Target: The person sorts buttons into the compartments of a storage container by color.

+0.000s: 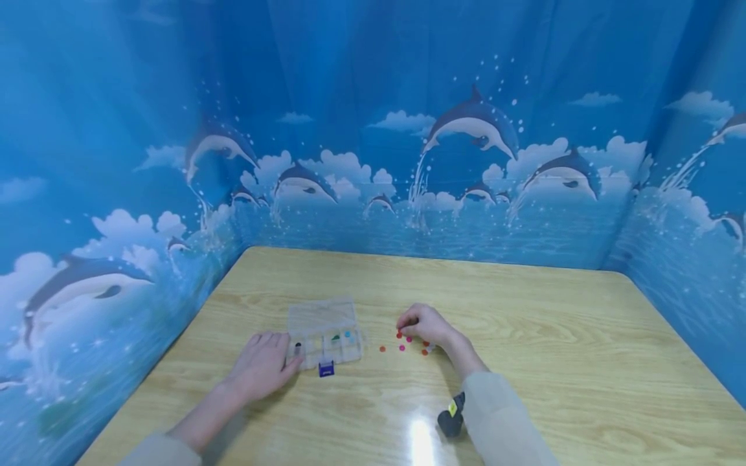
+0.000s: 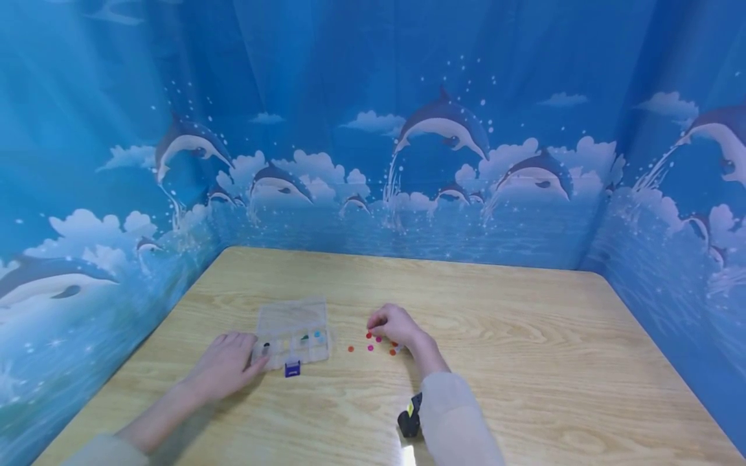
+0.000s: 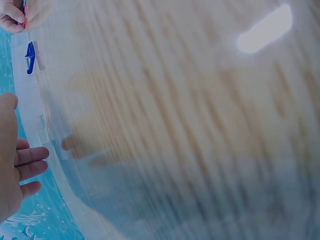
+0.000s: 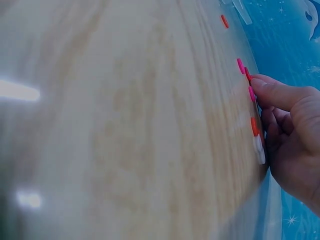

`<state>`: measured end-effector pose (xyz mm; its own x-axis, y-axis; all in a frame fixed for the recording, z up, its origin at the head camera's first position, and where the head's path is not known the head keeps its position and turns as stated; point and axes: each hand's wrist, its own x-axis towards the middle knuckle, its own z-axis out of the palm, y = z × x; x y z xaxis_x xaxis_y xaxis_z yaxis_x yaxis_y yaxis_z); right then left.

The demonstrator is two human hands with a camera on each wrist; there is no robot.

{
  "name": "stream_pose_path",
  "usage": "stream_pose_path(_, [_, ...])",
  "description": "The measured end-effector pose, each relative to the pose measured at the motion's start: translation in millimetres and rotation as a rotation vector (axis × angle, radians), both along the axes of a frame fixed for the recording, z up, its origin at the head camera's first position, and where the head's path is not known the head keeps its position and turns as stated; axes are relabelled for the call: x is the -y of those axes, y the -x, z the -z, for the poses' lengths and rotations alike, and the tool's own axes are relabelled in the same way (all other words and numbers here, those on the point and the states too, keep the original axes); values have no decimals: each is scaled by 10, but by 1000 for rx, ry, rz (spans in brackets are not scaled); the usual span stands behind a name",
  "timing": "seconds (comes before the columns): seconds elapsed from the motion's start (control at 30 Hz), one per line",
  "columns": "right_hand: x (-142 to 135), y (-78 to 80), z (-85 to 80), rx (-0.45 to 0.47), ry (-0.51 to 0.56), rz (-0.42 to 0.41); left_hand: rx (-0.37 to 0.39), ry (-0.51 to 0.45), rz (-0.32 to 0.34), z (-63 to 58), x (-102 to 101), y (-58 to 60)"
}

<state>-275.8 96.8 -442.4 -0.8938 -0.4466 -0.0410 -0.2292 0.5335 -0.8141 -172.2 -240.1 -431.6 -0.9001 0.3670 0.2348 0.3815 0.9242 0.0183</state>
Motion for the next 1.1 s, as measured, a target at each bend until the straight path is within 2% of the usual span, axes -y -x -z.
stream_pose_path(0.4, [12, 17, 19, -14, -37, 29, 15, 3, -1, 3, -4, 5])
stream_pose_path(0.63, [-19, 17, -7, 27, 47, -1, 10, 0, 1, -6, -7, 1])
stream_pose_path(0.77, [-31, 29, -24, 4, 72, -23, 7, 1, -2, -13, -8, 2])
stream_pose_path(1.1, [-13, 85, -73, 50, 56, 96, 9, 10, -1, -6, -7, 6])
